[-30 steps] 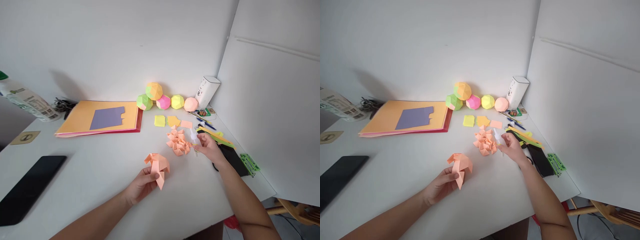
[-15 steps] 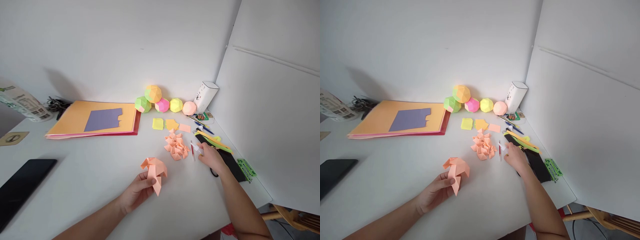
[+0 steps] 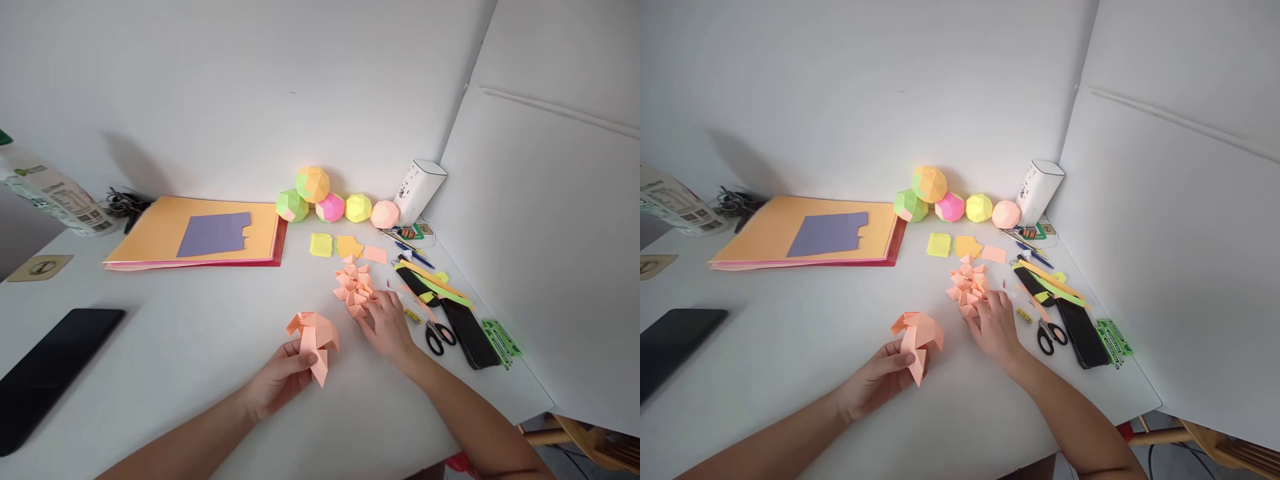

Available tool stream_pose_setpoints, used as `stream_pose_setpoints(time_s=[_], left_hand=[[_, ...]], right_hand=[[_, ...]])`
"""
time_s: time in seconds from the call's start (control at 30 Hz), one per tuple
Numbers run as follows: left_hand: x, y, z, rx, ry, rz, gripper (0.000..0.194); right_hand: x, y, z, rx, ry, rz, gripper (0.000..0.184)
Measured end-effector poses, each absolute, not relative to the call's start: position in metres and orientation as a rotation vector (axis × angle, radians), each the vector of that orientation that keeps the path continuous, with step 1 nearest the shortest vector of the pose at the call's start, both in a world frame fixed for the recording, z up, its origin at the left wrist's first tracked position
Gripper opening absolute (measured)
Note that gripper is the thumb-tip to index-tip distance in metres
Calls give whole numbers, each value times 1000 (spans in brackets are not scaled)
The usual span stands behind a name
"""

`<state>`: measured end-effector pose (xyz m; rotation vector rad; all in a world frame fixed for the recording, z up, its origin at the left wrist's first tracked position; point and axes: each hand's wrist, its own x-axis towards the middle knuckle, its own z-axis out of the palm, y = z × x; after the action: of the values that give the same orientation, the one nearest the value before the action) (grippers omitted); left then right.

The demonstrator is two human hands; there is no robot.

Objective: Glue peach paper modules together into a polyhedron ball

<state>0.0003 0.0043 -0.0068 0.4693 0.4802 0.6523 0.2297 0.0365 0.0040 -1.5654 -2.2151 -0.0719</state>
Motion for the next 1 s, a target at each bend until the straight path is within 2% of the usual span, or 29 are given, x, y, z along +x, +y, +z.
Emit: stream_pose_setpoints(time_s=[0.17,0.37,0.6,0.77,1.0], left_hand=[[1,3,-4,498,508,660,9],[3,0,-1,424,483,658,10],[2,-1,-1,440,477,666,9],[2,1,3,509,469,644,11],[1,1,-1,452,473,668,9]], right_hand=[[228,37,1,-1456,-2083,150,14],[224,17,32,-1105,-1902,1030,14],[212,6,28,-1029,-1554,1742,20],[210,8,22,-1043,-1436,1851,22],[211,10,21,-1090,-1449,1827,18]])
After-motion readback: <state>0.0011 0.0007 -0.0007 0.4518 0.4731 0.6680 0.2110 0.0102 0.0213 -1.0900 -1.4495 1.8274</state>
